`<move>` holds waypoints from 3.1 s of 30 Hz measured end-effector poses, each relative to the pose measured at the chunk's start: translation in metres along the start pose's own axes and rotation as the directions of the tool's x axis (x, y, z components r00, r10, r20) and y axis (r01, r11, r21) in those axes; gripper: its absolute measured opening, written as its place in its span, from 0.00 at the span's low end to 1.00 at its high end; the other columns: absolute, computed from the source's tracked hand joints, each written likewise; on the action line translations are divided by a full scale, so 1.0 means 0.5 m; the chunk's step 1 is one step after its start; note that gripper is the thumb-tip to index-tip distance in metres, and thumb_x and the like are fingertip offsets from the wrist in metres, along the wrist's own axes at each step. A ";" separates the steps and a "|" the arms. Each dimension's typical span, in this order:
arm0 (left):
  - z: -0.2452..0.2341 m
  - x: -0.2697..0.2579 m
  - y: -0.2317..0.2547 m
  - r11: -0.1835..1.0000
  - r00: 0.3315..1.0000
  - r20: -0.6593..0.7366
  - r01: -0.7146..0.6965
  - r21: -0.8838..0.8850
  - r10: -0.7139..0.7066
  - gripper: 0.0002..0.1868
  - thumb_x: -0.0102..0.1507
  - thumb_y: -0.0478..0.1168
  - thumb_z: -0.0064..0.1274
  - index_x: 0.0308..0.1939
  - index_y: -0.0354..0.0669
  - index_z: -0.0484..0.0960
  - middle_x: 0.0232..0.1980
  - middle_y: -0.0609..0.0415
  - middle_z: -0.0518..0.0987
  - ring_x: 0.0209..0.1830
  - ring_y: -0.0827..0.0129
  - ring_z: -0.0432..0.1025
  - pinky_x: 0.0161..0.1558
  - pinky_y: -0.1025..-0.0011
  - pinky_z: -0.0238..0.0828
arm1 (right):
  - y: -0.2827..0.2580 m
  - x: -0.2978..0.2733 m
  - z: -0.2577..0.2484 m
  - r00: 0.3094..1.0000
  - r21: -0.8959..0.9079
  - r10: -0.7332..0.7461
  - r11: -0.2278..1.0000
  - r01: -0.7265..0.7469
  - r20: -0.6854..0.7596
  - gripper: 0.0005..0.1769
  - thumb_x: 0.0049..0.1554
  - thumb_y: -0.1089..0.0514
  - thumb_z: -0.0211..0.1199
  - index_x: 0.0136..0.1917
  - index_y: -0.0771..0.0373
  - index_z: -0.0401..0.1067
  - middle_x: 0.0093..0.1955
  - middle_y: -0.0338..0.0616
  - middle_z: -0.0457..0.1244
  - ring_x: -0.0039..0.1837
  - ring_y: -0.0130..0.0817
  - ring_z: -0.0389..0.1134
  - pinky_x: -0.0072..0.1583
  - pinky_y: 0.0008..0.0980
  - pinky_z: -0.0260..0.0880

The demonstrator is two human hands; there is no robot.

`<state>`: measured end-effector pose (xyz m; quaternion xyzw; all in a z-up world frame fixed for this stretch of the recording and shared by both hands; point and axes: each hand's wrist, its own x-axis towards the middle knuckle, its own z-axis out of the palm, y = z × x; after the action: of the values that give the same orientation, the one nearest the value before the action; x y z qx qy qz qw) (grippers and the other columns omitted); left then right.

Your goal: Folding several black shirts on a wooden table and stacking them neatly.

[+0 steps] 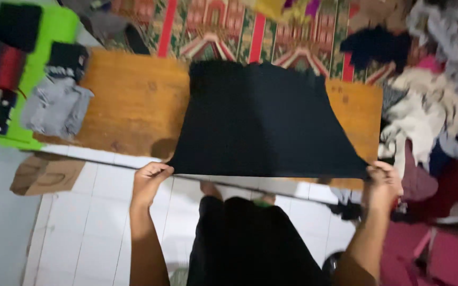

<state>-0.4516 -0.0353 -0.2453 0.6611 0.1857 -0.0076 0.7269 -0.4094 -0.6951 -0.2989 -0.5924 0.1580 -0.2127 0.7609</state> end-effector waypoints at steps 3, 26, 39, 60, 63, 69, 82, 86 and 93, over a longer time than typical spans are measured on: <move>0.006 -0.063 -0.103 0.968 0.986 -0.067 0.164 0.191 -0.153 0.03 0.61 0.31 0.64 0.38 0.33 0.87 0.34 0.57 0.81 0.34 0.76 0.69 0.39 0.75 0.65 | 0.107 -0.095 -0.080 0.990 -0.214 0.138 0.966 -0.144 -0.042 0.10 0.63 0.69 0.66 0.57 0.64 0.72 0.46 0.37 0.64 0.46 0.25 0.63 0.50 0.23 0.64; 0.049 -0.013 0.059 0.984 0.997 0.037 0.062 0.168 -0.069 0.17 0.60 0.27 0.62 0.53 0.36 0.80 0.47 0.57 0.82 0.46 0.75 0.75 0.51 0.74 0.73 | -0.129 -0.006 0.085 0.871 -0.407 0.401 0.873 -0.270 0.283 0.23 0.61 0.67 0.66 0.69 0.62 0.70 0.52 0.37 0.65 0.55 0.26 0.64 0.58 0.24 0.64; 0.036 0.116 0.029 0.939 0.982 -0.036 -0.169 0.300 0.188 0.19 0.66 0.29 0.60 0.59 0.35 0.73 0.33 0.66 0.69 0.33 0.83 0.62 0.37 0.81 0.63 | -0.056 0.129 0.116 0.899 -0.433 0.315 0.886 -0.165 0.303 0.26 0.61 0.67 0.67 0.72 0.65 0.69 0.46 0.34 0.68 0.46 0.19 0.66 0.50 0.20 0.66; 0.027 0.241 0.523 0.269 0.574 0.315 -0.711 0.650 0.756 0.13 0.63 0.33 0.68 0.51 0.35 0.87 0.39 0.50 0.80 0.36 0.73 0.71 0.38 0.72 0.66 | -0.501 0.339 0.355 0.878 -0.382 -0.061 0.885 0.268 0.475 0.07 0.64 0.66 0.69 0.56 0.67 0.79 0.49 0.41 0.70 0.47 0.25 0.68 0.50 0.26 0.70; 0.017 0.260 0.578 0.281 0.521 0.286 -0.758 0.589 0.804 0.12 0.63 0.34 0.67 0.50 0.36 0.87 0.43 0.52 0.81 0.35 0.75 0.71 0.39 0.73 0.69 | -0.570 0.336 0.393 0.852 -0.411 -0.128 0.833 0.370 0.507 0.07 0.63 0.66 0.70 0.55 0.68 0.79 0.48 0.42 0.70 0.46 0.26 0.68 0.48 0.27 0.69; 0.019 0.227 0.702 0.611 0.746 0.228 -0.651 0.450 0.626 0.12 0.62 0.35 0.68 0.49 0.40 0.89 0.33 0.59 0.76 0.32 0.80 0.64 0.33 0.75 0.62 | -0.629 0.391 0.433 0.832 -0.308 -0.313 0.822 0.479 0.458 0.08 0.63 0.67 0.71 0.56 0.68 0.79 0.50 0.39 0.71 0.48 0.22 0.69 0.51 0.23 0.70; 0.040 0.361 0.795 0.158 0.391 0.160 -0.665 0.730 0.906 0.07 0.62 0.33 0.68 0.42 0.36 0.87 0.37 0.45 0.83 0.33 0.63 0.77 0.38 0.66 0.73 | -0.674 0.463 0.596 0.911 -0.187 -0.198 0.942 0.279 0.362 0.06 0.63 0.69 0.65 0.54 0.72 0.75 0.47 0.48 0.70 0.45 0.38 0.76 0.45 0.33 0.78; 0.096 0.369 0.798 0.542 0.715 -0.084 -0.442 0.715 0.694 0.03 0.64 0.37 0.63 0.38 0.42 0.85 0.31 0.54 0.85 0.29 0.73 0.80 0.36 0.69 0.73 | -0.628 0.488 0.637 0.952 -0.170 -0.090 0.975 0.144 0.293 0.07 0.61 0.69 0.62 0.53 0.71 0.74 0.47 0.49 0.70 0.45 0.41 0.77 0.46 0.36 0.80; 0.079 0.450 0.738 0.648 0.663 -0.089 -0.680 0.344 0.743 0.02 0.66 0.27 0.58 0.42 0.32 0.80 0.33 0.52 0.82 0.32 0.70 0.80 0.31 0.76 0.75 | -0.611 0.501 0.645 0.945 0.051 -0.142 0.990 0.133 0.294 0.06 0.61 0.70 0.64 0.52 0.69 0.74 0.46 0.50 0.70 0.46 0.43 0.77 0.49 0.39 0.82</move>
<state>-0.1372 0.0260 0.0476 0.7729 -0.0137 0.3275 0.5434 -0.0767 -0.6174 0.0802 -0.6154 -0.0029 -0.1762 0.7683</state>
